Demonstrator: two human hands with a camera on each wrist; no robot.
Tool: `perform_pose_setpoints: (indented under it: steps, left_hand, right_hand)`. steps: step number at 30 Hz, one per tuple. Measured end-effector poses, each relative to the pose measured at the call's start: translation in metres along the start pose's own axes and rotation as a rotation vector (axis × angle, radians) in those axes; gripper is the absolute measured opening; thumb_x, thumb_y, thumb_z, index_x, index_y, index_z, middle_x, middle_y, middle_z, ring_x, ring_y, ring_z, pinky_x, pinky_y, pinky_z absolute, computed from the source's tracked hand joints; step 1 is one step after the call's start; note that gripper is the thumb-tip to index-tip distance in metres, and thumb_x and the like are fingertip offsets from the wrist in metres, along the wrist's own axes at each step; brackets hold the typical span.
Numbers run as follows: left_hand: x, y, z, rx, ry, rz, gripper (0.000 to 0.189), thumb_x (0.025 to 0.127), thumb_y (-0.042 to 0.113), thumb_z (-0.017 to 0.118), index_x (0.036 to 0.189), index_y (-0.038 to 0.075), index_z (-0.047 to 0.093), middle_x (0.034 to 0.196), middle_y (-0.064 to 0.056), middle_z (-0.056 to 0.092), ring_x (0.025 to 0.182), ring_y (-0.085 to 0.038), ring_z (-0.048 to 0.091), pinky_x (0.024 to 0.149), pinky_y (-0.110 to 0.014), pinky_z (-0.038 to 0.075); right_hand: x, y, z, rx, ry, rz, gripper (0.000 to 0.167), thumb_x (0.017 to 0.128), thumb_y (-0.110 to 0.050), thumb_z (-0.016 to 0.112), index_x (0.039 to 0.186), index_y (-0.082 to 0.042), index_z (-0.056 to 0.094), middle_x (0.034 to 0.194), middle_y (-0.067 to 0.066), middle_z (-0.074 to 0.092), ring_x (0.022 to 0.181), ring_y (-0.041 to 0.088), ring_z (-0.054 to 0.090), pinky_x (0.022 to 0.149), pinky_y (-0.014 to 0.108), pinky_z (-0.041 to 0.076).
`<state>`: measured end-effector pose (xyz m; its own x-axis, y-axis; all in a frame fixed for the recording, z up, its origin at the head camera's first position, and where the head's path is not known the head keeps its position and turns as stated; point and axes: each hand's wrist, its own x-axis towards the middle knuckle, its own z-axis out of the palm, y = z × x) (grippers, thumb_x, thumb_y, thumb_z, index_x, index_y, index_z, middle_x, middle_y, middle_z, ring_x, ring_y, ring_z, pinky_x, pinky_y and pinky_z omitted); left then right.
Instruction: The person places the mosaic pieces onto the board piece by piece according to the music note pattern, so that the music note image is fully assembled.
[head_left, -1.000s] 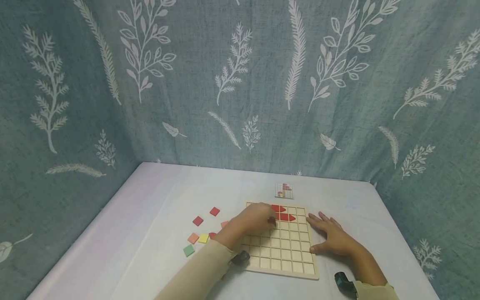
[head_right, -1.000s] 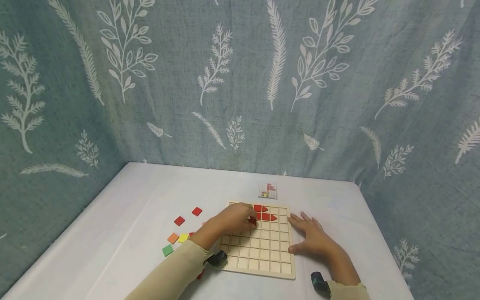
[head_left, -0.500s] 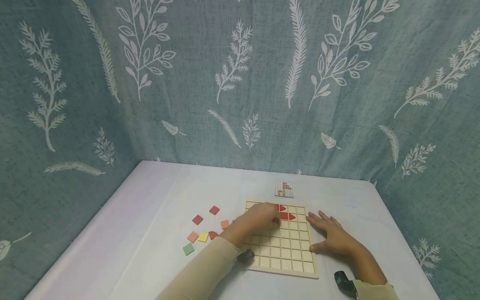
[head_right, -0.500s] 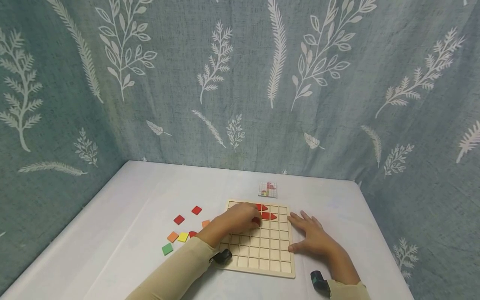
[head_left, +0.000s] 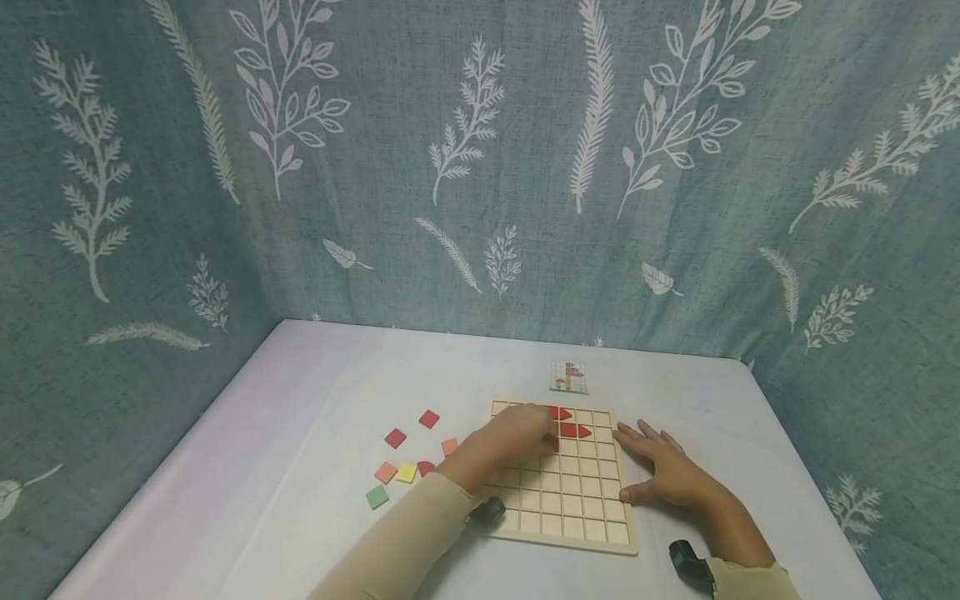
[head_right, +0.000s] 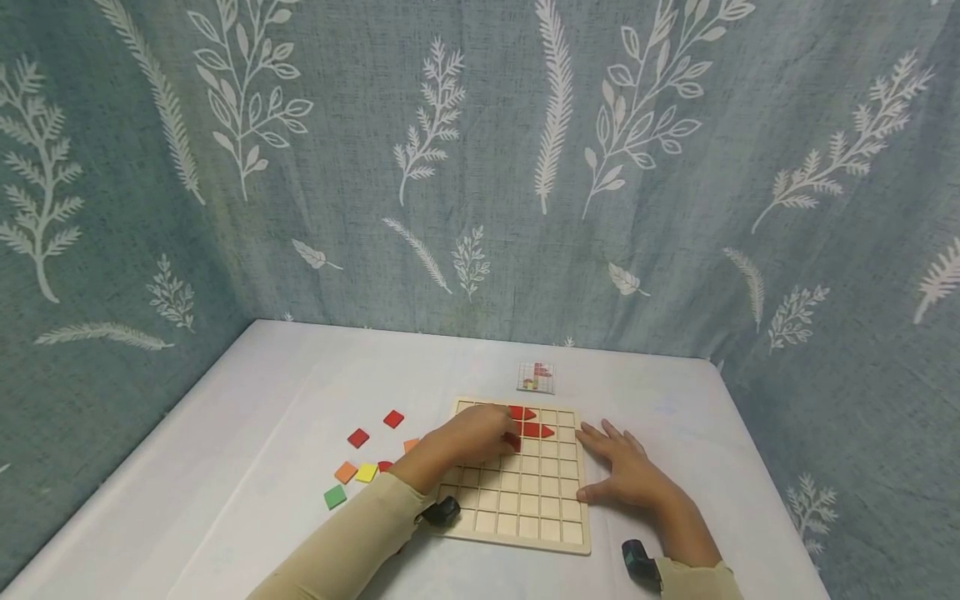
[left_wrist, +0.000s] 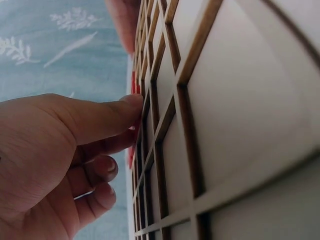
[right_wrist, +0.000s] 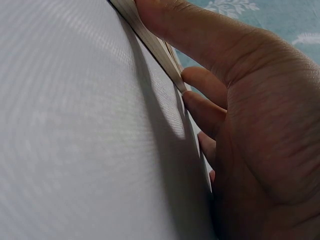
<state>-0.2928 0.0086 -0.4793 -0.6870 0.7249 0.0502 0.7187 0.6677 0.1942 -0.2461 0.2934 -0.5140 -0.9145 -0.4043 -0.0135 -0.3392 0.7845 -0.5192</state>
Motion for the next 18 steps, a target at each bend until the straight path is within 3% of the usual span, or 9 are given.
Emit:
perform_pose_setpoints:
  steps: [9,13,18]
  left_hand:
    - [-0.008,-0.002,-0.003,0.000,0.012,-0.059,0.002,0.086,0.024,0.075,0.085,0.022,0.074,0.077,0.013,0.055,0.069,-0.004,0.051,0.071,-0.024,0.048]
    - [-0.014,-0.007,-0.008,-0.017,0.025,-0.069,0.010,0.087,0.020,0.071,0.077,0.021,0.072,0.073,0.012,0.055,0.066,-0.007,0.050,0.068,-0.025,0.047]
    - [-0.025,-0.014,-0.013,0.015,0.021,-0.118,0.007,0.090,0.019,0.069,0.090,0.016,0.075,0.080,0.010,0.059,0.076,-0.008,0.057,0.076,-0.027,0.050]
  right_hand:
    - [0.000,-0.002,-0.001,-0.003,-0.008,0.004,0.109,0.059,-0.061,0.081,0.147,-0.009,0.043,0.154,0.014,0.032,0.143,0.043,0.011,0.110,0.060,0.002]
    - [0.001,-0.001,0.000,-0.004,-0.005,0.017,0.110,0.058,-0.062,0.080,0.147,-0.010,0.043,0.154,0.013,0.032,0.143,0.043,0.011,0.111,0.060,0.001]
    - [0.001,-0.002,0.000,-0.002,-0.007,0.029,0.112,0.057,-0.063,0.081,0.147,-0.009,0.042,0.154,0.014,0.032,0.143,0.043,0.011,0.111,0.059,0.001]
